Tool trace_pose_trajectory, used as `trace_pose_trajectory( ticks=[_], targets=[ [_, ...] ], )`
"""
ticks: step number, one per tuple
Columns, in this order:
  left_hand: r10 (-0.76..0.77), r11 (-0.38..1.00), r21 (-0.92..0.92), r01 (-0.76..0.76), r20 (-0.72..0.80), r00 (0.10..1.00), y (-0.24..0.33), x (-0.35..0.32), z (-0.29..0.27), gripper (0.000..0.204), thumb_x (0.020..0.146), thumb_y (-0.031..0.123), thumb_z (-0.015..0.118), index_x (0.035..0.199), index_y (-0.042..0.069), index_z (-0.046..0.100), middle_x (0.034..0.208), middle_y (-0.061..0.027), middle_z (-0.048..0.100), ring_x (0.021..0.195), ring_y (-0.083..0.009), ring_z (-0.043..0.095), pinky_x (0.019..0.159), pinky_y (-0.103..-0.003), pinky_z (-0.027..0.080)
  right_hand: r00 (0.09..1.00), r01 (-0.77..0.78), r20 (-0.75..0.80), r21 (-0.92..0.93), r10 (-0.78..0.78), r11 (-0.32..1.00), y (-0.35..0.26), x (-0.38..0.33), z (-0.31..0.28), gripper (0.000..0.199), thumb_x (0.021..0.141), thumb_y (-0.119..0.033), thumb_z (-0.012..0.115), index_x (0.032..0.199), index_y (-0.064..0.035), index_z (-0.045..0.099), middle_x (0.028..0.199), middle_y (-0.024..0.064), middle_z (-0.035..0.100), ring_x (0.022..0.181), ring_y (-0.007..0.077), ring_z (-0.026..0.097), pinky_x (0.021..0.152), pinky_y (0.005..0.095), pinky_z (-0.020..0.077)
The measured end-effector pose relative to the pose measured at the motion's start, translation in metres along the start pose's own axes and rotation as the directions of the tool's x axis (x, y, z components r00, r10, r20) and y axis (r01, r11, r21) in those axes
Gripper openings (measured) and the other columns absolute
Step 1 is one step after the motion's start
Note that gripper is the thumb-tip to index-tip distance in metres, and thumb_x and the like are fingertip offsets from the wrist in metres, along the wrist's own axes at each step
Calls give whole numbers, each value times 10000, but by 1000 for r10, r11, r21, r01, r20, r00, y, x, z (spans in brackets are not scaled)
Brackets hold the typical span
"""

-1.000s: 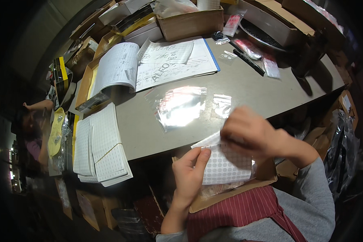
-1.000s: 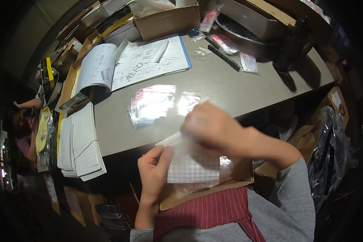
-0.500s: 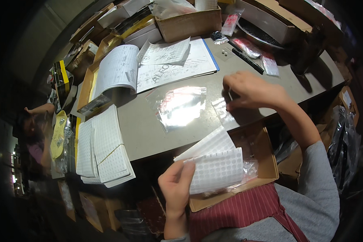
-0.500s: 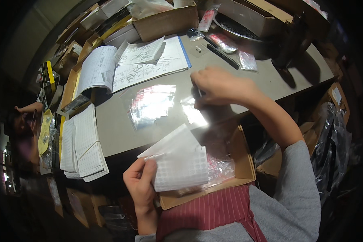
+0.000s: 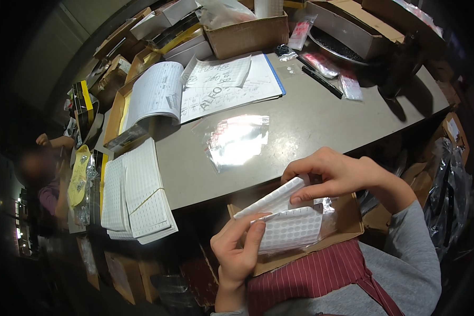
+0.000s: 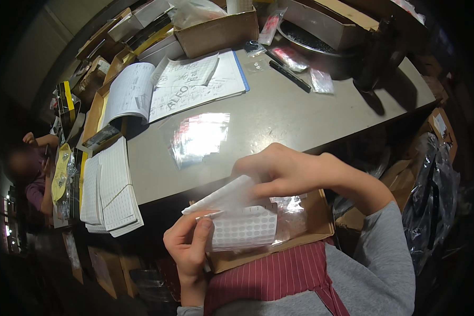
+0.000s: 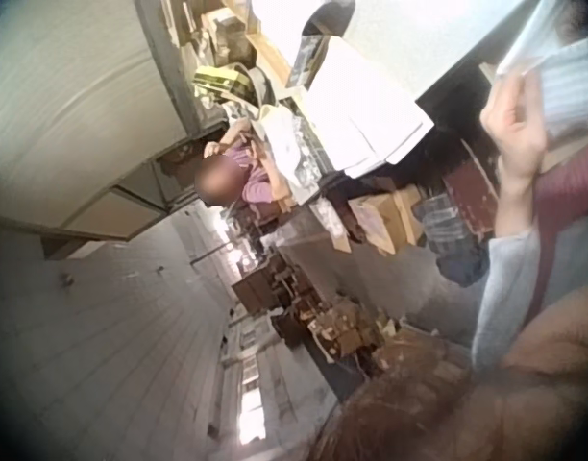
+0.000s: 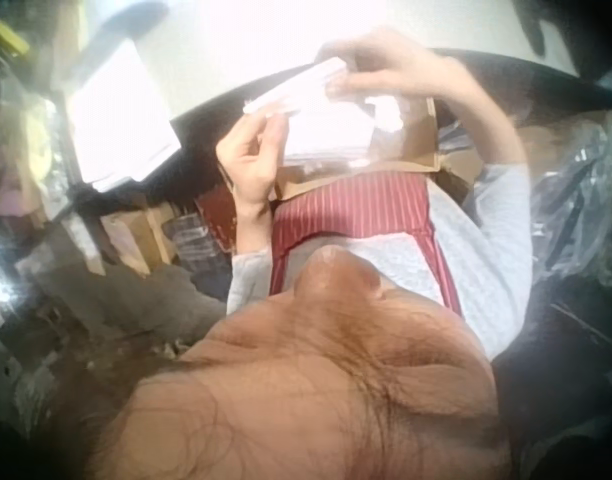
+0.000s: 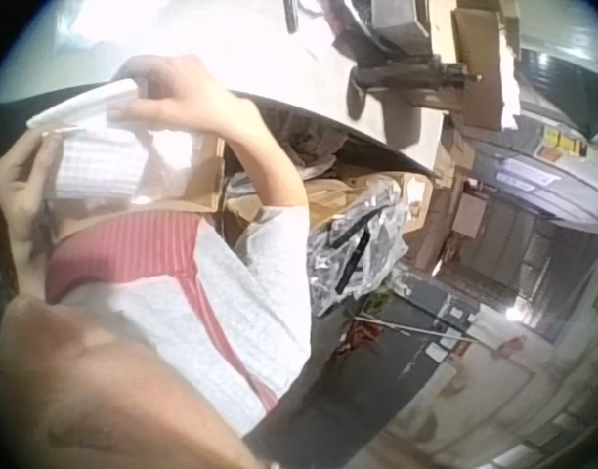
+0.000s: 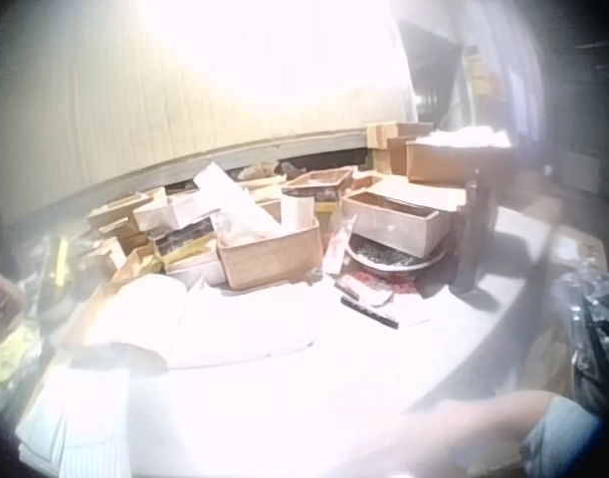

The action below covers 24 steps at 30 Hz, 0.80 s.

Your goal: The person repeatedly picks up sheets of small square stickers, peels individual stickers off, and places them into a small cardboard box. The person handles the sticker sheets one at a time and continues the process throughout the clip.

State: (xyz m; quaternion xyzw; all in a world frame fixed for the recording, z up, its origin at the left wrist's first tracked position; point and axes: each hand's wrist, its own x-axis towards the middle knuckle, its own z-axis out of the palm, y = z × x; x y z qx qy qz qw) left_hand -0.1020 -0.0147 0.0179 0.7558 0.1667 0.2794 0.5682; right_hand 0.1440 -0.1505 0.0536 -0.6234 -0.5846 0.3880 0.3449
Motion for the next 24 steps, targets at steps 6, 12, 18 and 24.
trace_pose_trajectory(
  ticks=[6,12,18,24],
  targets=[
    [-135,972,-201,121,-59,989,-7,0,6,180,979,63,682,1063,-85,743,911,-76,730,828,-100,633,737,-242,493,804,20,-564,-289,-187,957,56,23,-56,310,933,-272,682,1107,-16,703,985,143,730,885,246,702,817,371,548],
    [-167,955,-265,131,-117,979,1,-1,7,215,980,94,661,1071,-90,726,939,-49,712,836,-86,608,772,-214,454,678,-471,-665,-720,-313,510,128,98,-129,244,921,-234,668,978,1,692,993,207,714,984,361,698,850,453,561],
    [-194,959,-243,146,-187,963,-7,-7,-3,207,958,75,664,1057,-98,721,927,-49,705,831,-84,602,771,-211,448,762,-368,-459,-887,-457,279,139,94,-130,90,830,-105,625,833,-19,651,869,147,674,858,332,688,706,420,583],
    [-177,972,-208,112,-326,929,-14,-16,-14,247,957,148,657,972,-93,711,822,-19,659,719,-63,533,657,-205,377,821,124,-163,-884,-547,450,87,-13,-44,258,740,-202,749,923,-75,618,899,98,617,818,295,639,704,413,546]
  ],
)
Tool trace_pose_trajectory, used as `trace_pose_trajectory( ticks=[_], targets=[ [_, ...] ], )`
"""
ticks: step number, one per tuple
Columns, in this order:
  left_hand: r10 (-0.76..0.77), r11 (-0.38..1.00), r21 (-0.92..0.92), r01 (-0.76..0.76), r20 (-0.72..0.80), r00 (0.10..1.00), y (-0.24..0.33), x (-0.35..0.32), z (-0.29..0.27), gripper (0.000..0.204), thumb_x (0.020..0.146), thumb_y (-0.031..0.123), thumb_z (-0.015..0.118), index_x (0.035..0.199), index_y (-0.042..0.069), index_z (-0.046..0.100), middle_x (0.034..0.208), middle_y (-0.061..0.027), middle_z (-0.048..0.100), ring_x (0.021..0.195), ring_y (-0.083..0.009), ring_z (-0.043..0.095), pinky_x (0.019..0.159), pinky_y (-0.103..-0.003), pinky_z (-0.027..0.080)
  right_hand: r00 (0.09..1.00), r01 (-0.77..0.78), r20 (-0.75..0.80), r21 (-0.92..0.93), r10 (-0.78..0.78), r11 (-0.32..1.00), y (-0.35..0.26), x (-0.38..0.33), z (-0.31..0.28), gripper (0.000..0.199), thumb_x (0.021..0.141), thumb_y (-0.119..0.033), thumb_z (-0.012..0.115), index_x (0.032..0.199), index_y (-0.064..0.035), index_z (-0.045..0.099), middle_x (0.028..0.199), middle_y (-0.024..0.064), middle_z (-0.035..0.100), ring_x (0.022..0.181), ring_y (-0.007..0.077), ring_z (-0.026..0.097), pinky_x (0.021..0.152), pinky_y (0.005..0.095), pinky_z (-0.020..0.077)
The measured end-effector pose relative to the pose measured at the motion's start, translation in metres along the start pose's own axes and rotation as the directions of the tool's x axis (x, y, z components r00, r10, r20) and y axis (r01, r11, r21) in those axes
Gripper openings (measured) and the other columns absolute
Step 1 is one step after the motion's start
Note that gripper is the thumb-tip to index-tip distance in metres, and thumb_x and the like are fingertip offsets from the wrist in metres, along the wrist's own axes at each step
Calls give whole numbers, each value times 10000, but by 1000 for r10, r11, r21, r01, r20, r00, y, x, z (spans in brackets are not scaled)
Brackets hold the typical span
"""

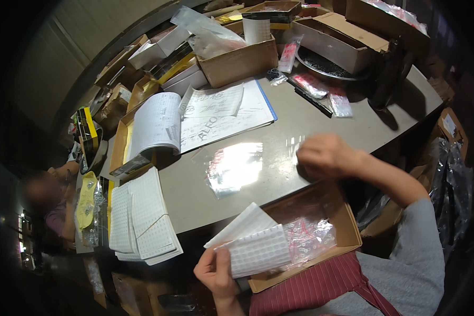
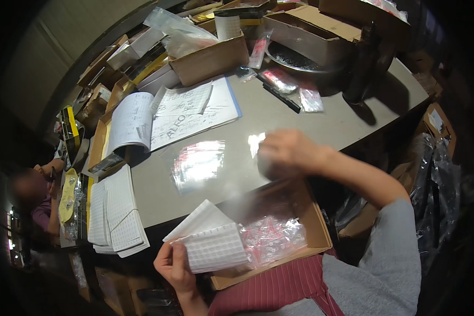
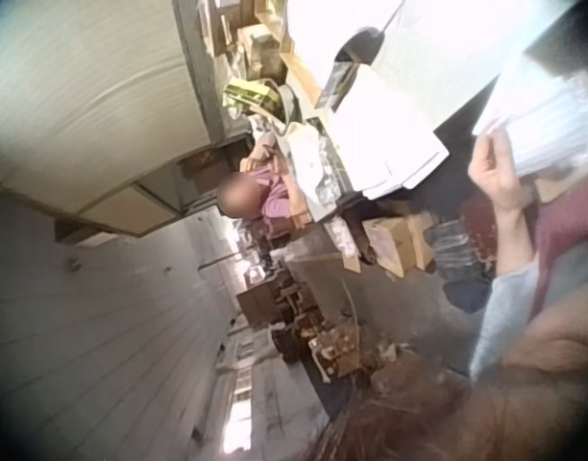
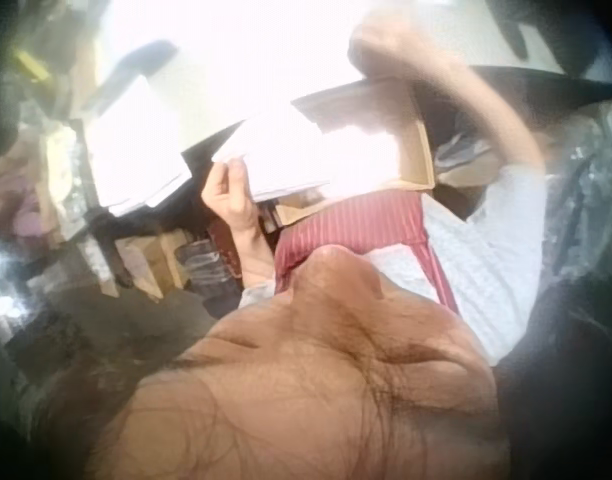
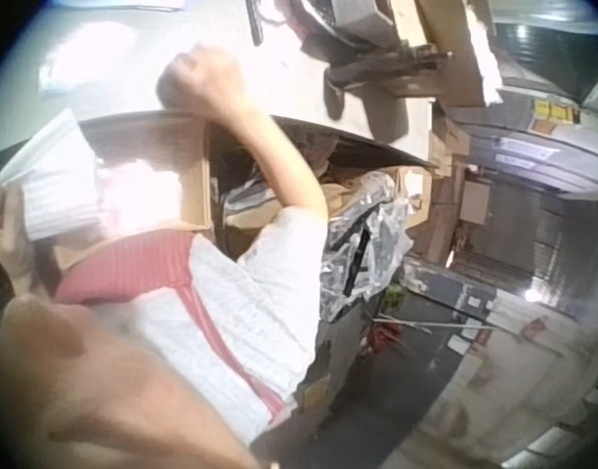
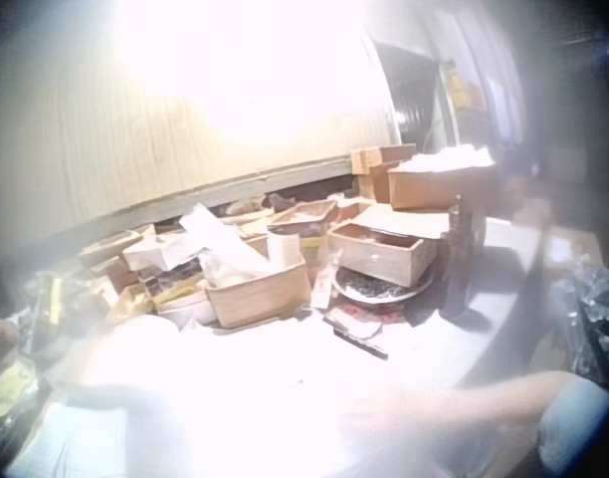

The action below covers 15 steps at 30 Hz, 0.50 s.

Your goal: The person repeatedly picks up sheets of small square stickers, peels individual stickers off, and places them into a small cardboard box. The person handles the sticker sheets one at a time and continues the process throughout the clip.

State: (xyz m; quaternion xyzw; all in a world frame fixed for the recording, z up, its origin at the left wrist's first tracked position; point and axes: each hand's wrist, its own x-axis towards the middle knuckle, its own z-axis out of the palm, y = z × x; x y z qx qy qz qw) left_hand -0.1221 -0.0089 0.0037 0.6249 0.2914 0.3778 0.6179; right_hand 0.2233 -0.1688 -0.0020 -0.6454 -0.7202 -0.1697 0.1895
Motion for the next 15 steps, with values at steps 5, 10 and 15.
trace_pose_trajectory(
  ticks=[5,10,15],
  targets=[
    [29,999,12,-30,69,997,-2,4,3,231,937,129,661,967,-92,719,776,-2,628,668,-46,467,610,-210,295,989,137,-31,566,-145,813,-74,-17,-43,169,824,-168,777,930,-46,728,1002,141,738,884,280,723,771,359,588],
    [161,975,106,-195,268,950,6,6,15,164,928,76,696,995,-57,767,889,-113,747,786,-143,665,725,-258,504,943,-271,64,717,326,643,-72,2,-56,253,935,-201,731,1077,6,696,1030,133,723,921,234,727,787,327,593],
    [212,956,123,-266,338,917,16,3,20,163,931,50,685,1039,-24,782,932,-151,756,817,-174,696,738,-271,523,822,-568,524,733,222,374,-85,32,-39,448,911,-387,757,1151,-20,662,939,116,723,853,210,721,721,319,567]
  ],
)
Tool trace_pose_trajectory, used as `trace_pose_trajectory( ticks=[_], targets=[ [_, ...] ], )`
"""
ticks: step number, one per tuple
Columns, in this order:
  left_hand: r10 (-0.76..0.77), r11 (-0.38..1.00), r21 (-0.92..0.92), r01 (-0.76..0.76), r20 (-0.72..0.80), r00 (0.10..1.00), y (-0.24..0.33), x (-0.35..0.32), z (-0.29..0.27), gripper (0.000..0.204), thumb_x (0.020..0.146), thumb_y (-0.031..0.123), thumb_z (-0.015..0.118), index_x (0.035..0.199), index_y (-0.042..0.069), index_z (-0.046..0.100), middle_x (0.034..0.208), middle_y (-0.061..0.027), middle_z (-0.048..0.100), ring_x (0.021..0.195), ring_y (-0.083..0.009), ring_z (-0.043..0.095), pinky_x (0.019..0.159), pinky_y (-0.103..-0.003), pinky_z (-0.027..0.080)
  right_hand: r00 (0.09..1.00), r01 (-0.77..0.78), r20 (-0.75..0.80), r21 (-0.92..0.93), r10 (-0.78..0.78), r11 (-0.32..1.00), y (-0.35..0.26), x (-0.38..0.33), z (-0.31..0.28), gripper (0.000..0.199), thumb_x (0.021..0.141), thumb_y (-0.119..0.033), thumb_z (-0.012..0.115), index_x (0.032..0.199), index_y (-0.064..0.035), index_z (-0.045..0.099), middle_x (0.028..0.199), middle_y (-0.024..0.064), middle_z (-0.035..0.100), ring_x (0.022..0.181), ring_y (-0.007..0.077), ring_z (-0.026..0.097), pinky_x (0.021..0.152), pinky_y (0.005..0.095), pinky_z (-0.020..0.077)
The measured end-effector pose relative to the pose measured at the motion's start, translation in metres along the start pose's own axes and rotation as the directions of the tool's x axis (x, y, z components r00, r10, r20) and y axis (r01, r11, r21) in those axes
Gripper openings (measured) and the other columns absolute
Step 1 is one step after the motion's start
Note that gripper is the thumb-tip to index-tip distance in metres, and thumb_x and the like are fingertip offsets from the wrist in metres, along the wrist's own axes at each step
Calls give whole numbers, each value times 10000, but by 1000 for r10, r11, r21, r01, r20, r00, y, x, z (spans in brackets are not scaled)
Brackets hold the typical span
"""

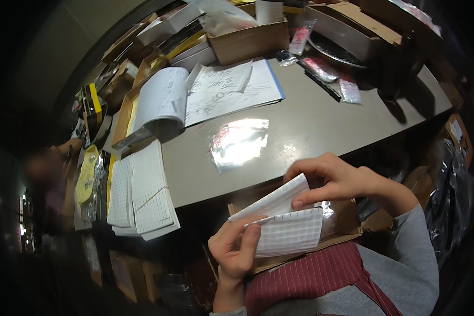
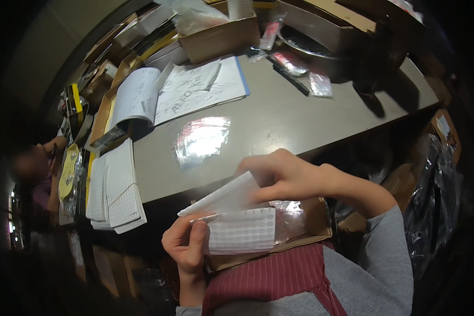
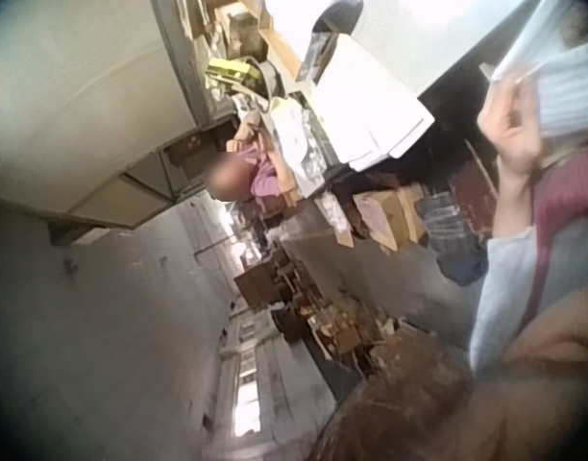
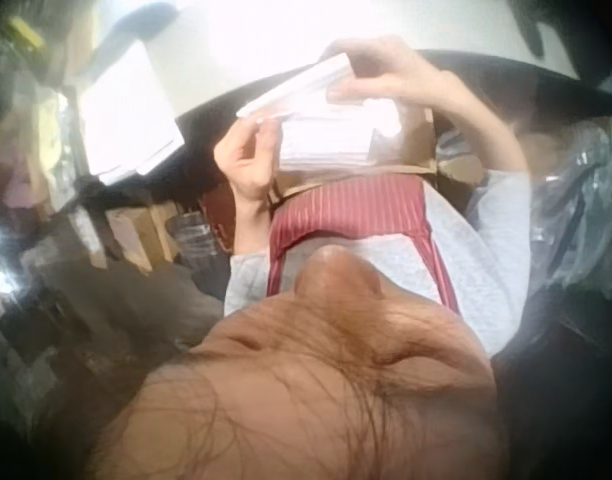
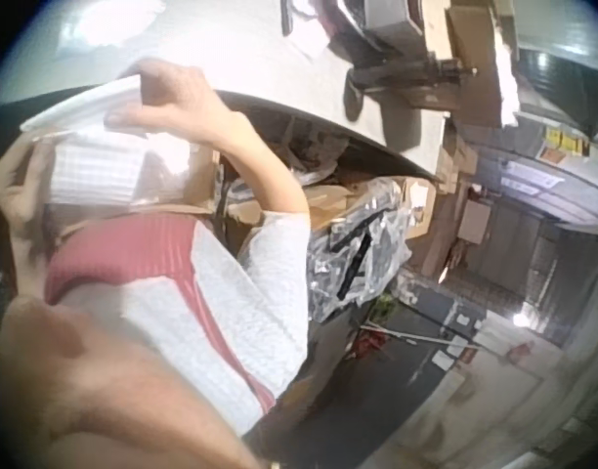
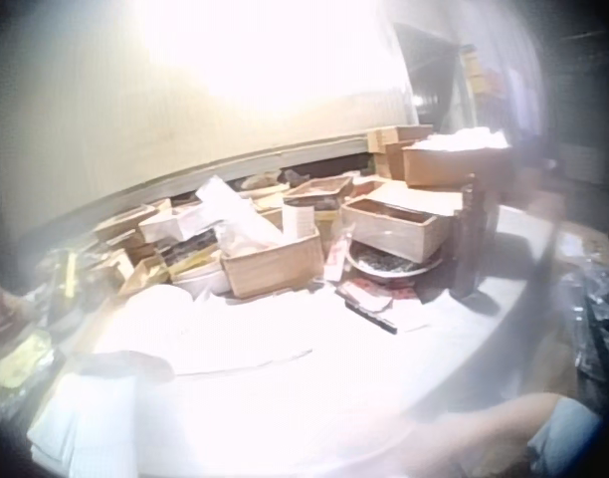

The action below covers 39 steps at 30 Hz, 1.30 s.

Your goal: The person repeatedly picks up sheets of small square stickers, peels individual stickers off, and places them into a small cardboard box. The person handles the sticker sheets one at a time and continues the process throughout the clip.

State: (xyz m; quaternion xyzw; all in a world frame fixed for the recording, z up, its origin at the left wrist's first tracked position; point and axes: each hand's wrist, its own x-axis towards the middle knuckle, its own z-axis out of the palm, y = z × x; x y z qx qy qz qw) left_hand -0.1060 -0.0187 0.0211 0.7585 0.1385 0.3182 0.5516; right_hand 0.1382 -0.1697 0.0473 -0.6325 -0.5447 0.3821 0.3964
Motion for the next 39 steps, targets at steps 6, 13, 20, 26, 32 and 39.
trace_pose_trajectory(
  ticks=[6,13,20,26,32,39],
  targets=[
    [-222,970,-100,220,-7,975,3,-6,1,191,930,34,676,1070,-70,753,877,-28,688,748,-75,548,687,-215,415,972,66,-232,427,38,902,11,5,32,160,927,-106,750,1044,-22,682,907,27,707,798,90,651,695,258,514],
    [-21,997,74,18,30,999,-6,-4,-2,140,892,7,704,988,-91,732,835,-86,672,760,-125,585,682,-243,439,967,139,-254,531,0,836,31,2,44,263,880,4,746,1097,-30,600,1004,30,657,879,86,636,745,249,530],
    [56,973,223,-53,-6,998,2,1,6,86,849,-7,728,900,-76,722,815,-120,701,714,-176,636,656,-280,475,989,146,-40,397,-142,906,22,-1,23,399,894,-141,776,1250,-9,657,1147,97,687,1105,196,650,957,348,521],
    [68,966,245,-80,55,996,1,2,10,113,829,-1,738,926,-59,748,880,-148,726,768,-203,676,699,-284,504,960,240,-144,-24,-241,971,8,6,32,329,934,-181,746,1223,-24,719,1043,116,755,939,209,731,829,323,567],
    [30,997,69,-38,121,992,1,8,6,163,852,-7,749,1011,-9,786,1060,-172,755,942,-248,720,827,-336,562,865,388,-212,-295,-456,873,23,5,43,200,920,-103,749,1097,-13,723,849,131,705,713,262,696,631,338,537],
    [-129,992,8,129,86,988,6,8,6,142,873,8,737,1001,-19,793,1036,-159,772,943,-235,728,848,-323,550,827,444,-191,-352,-528,824,20,6,48,195,911,-117,757,1073,-24,703,839,122,684,707,273,679,631,340,539]
  ],
)
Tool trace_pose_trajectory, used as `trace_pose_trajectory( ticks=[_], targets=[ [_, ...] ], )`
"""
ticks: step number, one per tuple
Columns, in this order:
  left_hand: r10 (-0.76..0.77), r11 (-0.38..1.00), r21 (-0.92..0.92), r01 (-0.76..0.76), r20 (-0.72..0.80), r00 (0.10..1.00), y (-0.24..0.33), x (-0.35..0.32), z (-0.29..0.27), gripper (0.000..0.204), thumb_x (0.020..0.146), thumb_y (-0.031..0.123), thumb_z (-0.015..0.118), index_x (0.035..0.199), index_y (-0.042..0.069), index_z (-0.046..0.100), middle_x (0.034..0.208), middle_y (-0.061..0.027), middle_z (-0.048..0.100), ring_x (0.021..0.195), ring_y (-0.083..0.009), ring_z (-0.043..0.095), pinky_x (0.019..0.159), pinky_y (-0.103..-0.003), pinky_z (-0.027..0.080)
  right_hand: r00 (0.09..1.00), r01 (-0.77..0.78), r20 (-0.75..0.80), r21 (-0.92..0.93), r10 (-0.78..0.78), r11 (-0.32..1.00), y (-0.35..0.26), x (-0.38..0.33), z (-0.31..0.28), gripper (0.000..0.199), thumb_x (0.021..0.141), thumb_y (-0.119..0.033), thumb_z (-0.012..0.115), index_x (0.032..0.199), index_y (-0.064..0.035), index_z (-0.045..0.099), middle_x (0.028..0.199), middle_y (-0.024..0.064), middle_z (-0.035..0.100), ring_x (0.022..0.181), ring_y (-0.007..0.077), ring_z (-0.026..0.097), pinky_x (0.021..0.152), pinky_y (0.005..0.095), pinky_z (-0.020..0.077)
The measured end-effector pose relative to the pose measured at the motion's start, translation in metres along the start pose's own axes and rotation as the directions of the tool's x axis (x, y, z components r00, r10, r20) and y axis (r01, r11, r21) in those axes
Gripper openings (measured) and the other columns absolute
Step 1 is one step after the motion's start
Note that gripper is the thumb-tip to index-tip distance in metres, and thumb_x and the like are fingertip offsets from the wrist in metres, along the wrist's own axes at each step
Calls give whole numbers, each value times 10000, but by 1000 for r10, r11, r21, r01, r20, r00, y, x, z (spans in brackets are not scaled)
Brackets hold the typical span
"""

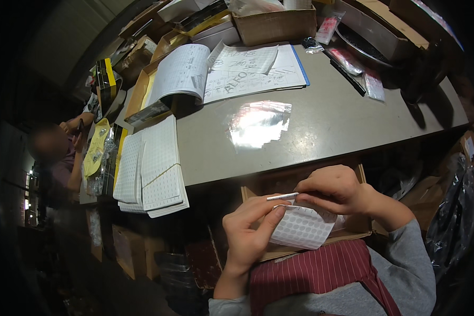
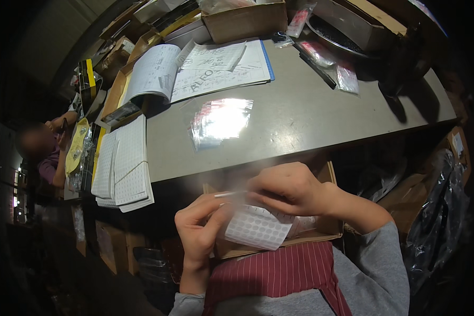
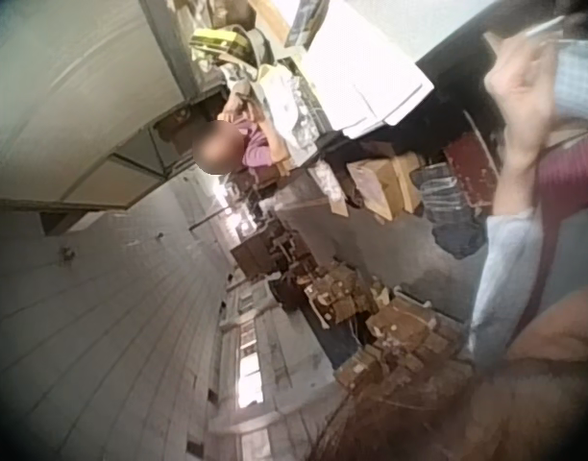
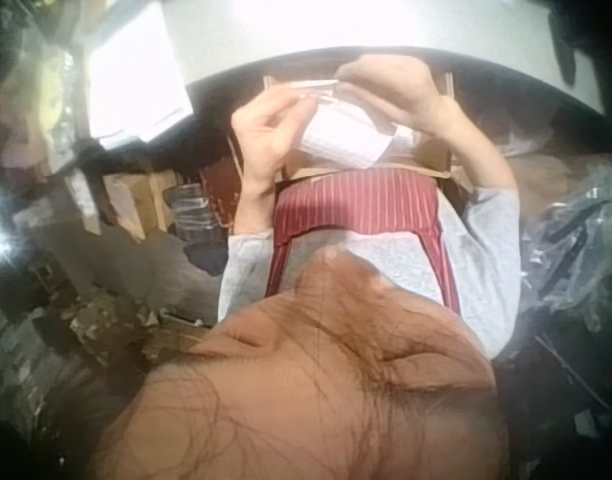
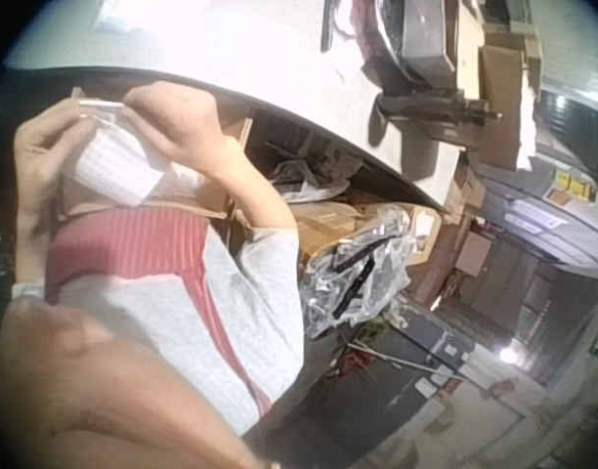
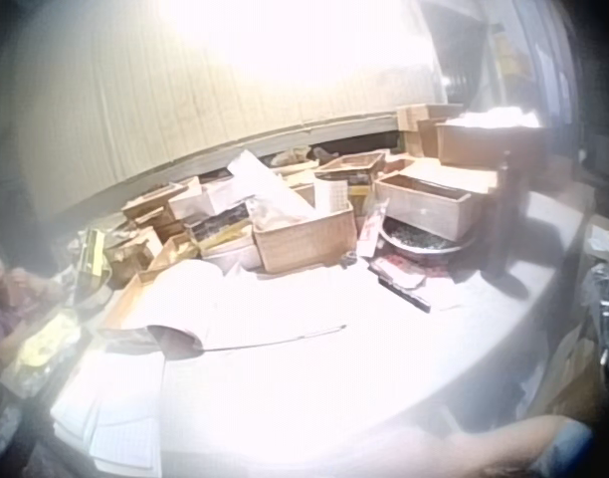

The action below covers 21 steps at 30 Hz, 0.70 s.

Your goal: The person repeatedly picks up sheets of small square stickers, peels individual stickers off, and places them into a small cardboard box. The person handles the sticker sheets one at a time and continues the process throughout the clip.

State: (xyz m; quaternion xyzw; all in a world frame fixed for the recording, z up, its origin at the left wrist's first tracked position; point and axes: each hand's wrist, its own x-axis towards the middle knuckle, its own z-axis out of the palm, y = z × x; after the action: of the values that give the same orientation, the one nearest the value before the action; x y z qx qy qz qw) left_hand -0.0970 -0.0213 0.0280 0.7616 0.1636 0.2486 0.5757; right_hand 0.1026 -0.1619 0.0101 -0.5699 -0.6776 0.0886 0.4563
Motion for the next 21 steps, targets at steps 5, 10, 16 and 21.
trace_pose_trajectory(
  ticks=[5,10,16,21],
  targets=[
    [1,1000,20,1,-106,994,-7,-2,-4,142,887,14,733,1009,-17,798,958,-136,783,890,-203,726,808,-297,543,966,-257,55,154,252,954,5,-4,-10,234,885,-174,802,1035,-21,709,858,100,699,739,195,680,645,305,528],
    [-87,985,-143,91,34,996,-12,-5,2,154,898,20,741,1035,-25,794,947,-135,781,843,-150,710,766,-264,532,920,-391,107,318,378,864,7,-7,-7,194,864,-163,820,949,-18,724,827,61,690,755,133,640,675,283,501],
    [-146,984,-105,144,-6,989,-15,-5,8,158,927,33,737,1061,-33,788,947,-133,775,847,-127,687,764,-249,529,807,-583,234,463,542,668,22,-11,-6,221,895,-154,773,1036,-2,697,843,40,681,783,118,632,711,285,512],
    [-229,965,-166,201,-172,958,-20,-3,10,169,926,33,718,1051,-64,778,928,-79,761,842,-109,660,780,-239,511,904,-398,-75,218,422,891,11,-9,-8,351,885,-104,724,1205,-8,614,1095,154,656,960,259,667,829,356,537]
  ],
)
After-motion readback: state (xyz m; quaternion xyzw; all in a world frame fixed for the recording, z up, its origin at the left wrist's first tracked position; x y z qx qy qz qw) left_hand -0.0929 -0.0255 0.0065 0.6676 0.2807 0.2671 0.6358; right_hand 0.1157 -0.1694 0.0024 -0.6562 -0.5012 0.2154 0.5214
